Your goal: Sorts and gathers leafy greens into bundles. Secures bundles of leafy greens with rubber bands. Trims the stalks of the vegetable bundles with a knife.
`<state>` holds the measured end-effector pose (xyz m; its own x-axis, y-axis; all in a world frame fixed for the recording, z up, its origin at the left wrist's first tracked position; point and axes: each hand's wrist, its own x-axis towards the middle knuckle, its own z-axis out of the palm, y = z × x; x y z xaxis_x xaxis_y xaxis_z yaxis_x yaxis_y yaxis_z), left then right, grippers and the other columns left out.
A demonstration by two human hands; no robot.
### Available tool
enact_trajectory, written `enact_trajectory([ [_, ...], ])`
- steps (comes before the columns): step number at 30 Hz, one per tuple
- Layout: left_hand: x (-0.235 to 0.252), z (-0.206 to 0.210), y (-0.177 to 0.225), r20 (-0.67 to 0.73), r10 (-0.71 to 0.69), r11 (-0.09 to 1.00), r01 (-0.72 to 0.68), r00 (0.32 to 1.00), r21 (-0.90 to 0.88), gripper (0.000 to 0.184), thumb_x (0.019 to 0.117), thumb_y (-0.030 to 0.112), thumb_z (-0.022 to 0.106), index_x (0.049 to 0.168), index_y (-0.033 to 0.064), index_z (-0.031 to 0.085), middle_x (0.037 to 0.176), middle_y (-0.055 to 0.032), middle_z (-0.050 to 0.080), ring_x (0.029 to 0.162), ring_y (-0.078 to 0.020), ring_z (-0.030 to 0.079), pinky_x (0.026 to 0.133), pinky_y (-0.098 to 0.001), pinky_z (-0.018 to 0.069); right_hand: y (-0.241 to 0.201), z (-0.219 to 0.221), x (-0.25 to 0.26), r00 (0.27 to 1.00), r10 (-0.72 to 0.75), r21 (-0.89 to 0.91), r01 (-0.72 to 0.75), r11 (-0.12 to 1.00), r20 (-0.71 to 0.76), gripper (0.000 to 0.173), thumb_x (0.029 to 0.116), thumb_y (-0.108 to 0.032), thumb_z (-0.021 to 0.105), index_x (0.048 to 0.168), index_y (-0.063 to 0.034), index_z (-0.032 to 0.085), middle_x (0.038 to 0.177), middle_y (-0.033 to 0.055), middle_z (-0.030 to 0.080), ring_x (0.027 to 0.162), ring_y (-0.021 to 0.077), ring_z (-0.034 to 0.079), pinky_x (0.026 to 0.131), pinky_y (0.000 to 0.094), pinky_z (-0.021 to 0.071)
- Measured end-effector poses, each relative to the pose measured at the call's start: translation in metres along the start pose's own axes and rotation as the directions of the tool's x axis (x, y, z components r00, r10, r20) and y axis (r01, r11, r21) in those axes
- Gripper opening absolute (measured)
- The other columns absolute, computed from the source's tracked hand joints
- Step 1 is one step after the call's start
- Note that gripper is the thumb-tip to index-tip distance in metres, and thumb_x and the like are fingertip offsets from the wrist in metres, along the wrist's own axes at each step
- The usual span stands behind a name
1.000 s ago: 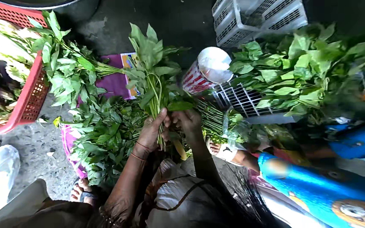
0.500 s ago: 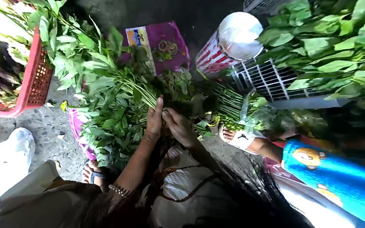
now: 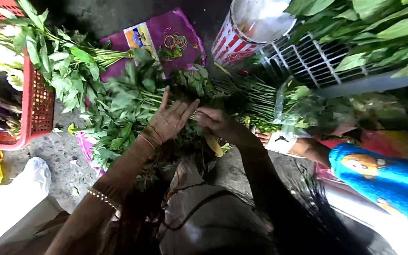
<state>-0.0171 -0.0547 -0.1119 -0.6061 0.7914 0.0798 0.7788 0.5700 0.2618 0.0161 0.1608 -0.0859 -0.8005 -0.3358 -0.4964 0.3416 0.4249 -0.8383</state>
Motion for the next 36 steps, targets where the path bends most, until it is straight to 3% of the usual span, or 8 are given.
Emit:
enact_trajectory([
  [3,0.010,0.001,-0.008,-0.040,0.117,0.993,-0.117,0.992,0.004,0.034,0.1024,0.001,0.050,0.134,0.0006,0.063,0.100,-0.0195,0.071,0.096,-0.0368,0.071,0.118,-0.0643,0.0308,0.001,-0.010,-0.018,0.985,0.014,-0.024,-0.018,1.000,-0.173,0.040,0.1097,-0.042,0.042,0.122,-0.0115,0.065,0.076,0.0045,0.063,0.055,0.0115,0.055,0.048,0.0284,0.0475],
  [5,0.012,-0.017,-0.002,0.090,0.057,0.998,-0.060,0.994,0.032,0.024,0.0997,0.001,0.055,0.121,-0.0013,0.065,0.101,-0.0213,0.071,0.097,-0.0395,0.071,0.115,-0.0653,0.0332,0.011,-0.025,-0.026,0.927,0.009,0.003,-0.008,1.000,-0.374,0.056,0.1076,-0.056,0.035,0.136,-0.0133,0.059,0.111,0.0083,0.072,0.087,0.0193,0.071,0.070,0.0412,0.0600],
  [9,0.019,-0.036,0.022,0.117,-0.003,1.000,0.002,0.993,0.006,0.016,0.0958,0.012,0.064,0.104,-0.0018,0.068,0.088,-0.0197,0.070,0.082,-0.0393,0.070,0.097,-0.0628,0.0483,-0.019,-0.031,-0.007,0.857,-0.065,0.115,0.143,0.983,-0.511,0.053,0.1115,-0.032,0.030,0.149,0.0025,0.043,0.148,0.0135,0.054,0.135,0.0199,0.052,0.109,0.0400,0.0451],
  [16,0.025,-0.053,0.032,0.565,-0.229,0.894,0.401,0.793,-0.200,0.038,0.1089,0.032,0.050,0.121,-0.0026,0.061,0.091,-0.0241,0.069,0.091,-0.0451,0.070,0.080,-0.0608,0.0554,-0.017,0.008,-0.002,0.912,-0.140,0.377,0.294,0.879,-0.385,0.062,0.1105,-0.051,0.020,0.152,-0.0136,0.047,0.143,0.0011,0.062,0.128,0.0189,0.059,0.106,0.0441,0.0483],
  [21,0.019,-0.050,0.023,0.522,-0.089,0.881,0.312,0.849,-0.357,0.025,0.1030,0.019,0.060,0.118,0.0006,0.067,0.104,-0.0174,0.070,0.103,-0.0337,0.068,0.094,-0.0518,0.0539,-0.016,0.034,0.012,0.898,-0.311,0.154,0.370,0.916,-0.311,0.056,0.1123,-0.040,0.024,0.141,-0.0064,0.059,0.141,0.0049,0.064,0.127,0.0166,0.062,0.107,0.0419,0.0509],
  [27,0.014,-0.087,-0.033,0.629,-0.288,0.787,0.553,0.722,-0.274,0.040,0.1114,0.029,0.044,0.128,-0.0035,0.059,0.103,-0.0274,0.067,0.096,-0.0443,0.066,0.087,-0.0649,0.0504,0.044,0.014,-0.007,0.841,0.009,-0.067,-0.054,0.996,-0.541,0.045,0.1108,-0.031,0.037,0.127,0.0030,0.061,0.105,0.0173,0.069,0.091,0.0259,0.069,0.082,0.0475,0.0576],
  [30,0.018,-0.109,-0.062,0.656,-0.422,0.610,0.731,0.626,-0.306,0.037,0.1126,0.030,0.040,0.126,0.0006,0.058,0.110,-0.0219,0.064,0.097,-0.0344,0.065,0.087,-0.0580,0.0523,0.095,0.040,-0.024,0.833,0.315,-0.382,-0.503,0.775,-0.455,0.046,0.0981,-0.028,0.067,0.135,-0.0023,0.060,0.133,0.0283,0.060,0.117,0.0490,0.061,0.092,0.0671,0.0501],
  [36,0.002,-0.035,-0.026,0.748,-0.262,0.320,0.786,0.611,-0.530,0.035,0.1133,0.021,0.035,0.131,-0.0024,0.054,0.096,-0.0112,0.061,0.076,-0.0164,0.060,0.073,-0.0339,0.0534,0.125,0.066,-0.016,0.811,0.373,-0.504,-0.576,0.644,-0.451,0.052,0.0966,-0.024,0.067,0.143,-0.0039,0.056,0.148,0.0289,0.049,0.133,0.0485,0.050,0.102,0.0661,0.0438],
])
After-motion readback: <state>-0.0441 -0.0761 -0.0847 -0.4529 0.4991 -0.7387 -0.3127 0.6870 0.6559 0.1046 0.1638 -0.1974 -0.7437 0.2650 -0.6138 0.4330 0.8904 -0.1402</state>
